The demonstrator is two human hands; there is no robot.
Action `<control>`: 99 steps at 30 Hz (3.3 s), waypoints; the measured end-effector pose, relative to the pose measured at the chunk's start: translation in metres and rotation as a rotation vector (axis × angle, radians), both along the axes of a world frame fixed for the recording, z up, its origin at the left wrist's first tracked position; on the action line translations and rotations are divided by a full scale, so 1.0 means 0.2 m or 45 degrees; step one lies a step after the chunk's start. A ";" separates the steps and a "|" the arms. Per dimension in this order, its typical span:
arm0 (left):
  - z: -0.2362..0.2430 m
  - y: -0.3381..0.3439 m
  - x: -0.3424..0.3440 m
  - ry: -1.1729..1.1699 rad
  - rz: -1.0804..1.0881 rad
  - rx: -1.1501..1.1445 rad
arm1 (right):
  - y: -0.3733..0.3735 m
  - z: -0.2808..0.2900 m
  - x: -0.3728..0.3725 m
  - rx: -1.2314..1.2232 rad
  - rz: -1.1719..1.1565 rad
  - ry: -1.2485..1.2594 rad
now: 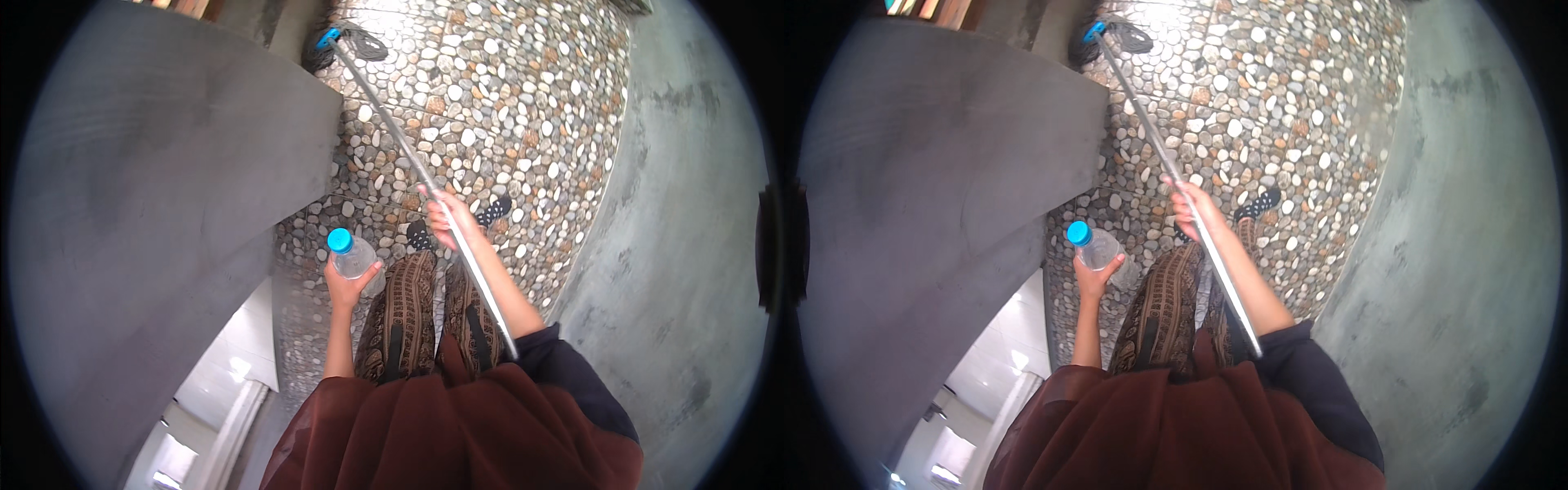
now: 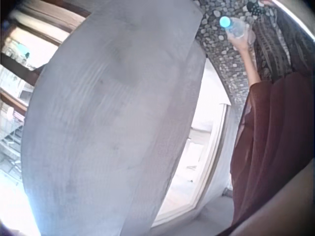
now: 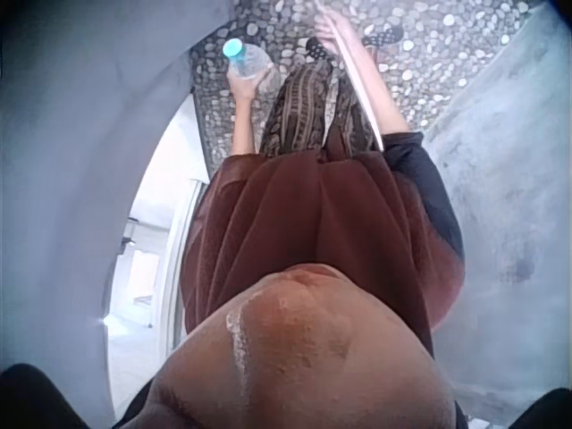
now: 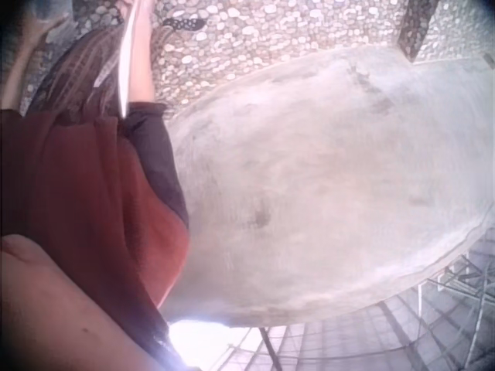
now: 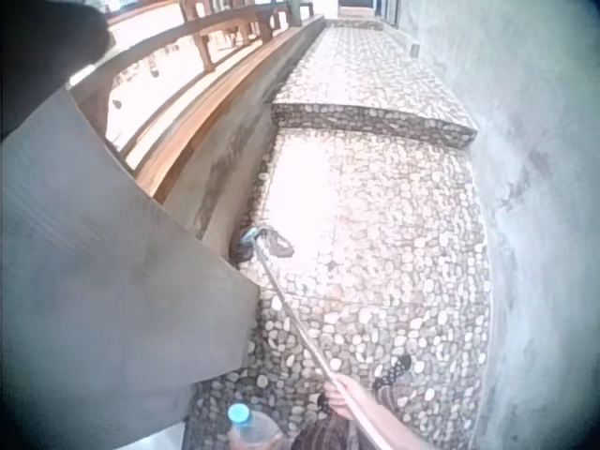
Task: The person mops a pebble-tiled floor using a blue mop while holding a water bottle in the other hand. They move the mop back and forth across the surface, occasionally stepping forward to reach new areas.
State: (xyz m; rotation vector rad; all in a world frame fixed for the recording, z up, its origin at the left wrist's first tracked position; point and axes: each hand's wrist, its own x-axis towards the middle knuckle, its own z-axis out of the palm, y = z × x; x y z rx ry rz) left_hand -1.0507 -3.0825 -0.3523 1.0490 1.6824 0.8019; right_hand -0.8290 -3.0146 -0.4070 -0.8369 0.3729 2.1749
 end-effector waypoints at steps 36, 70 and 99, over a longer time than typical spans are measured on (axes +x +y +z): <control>0.06 0.13 0.81 0.023 -0.686 -0.040 | -1.44 0.61 0.74 -0.223 -0.986 0.166; -0.30 -0.52 2.21 -0.852 -0.604 -0.429 | -1.22 0.04 2.40 0.090 -1.032 -0.047; -0.60 -0.42 1.31 1.118 -0.757 -0.744 | -2.39 0.29 1.50 -0.209 -1.154 -0.138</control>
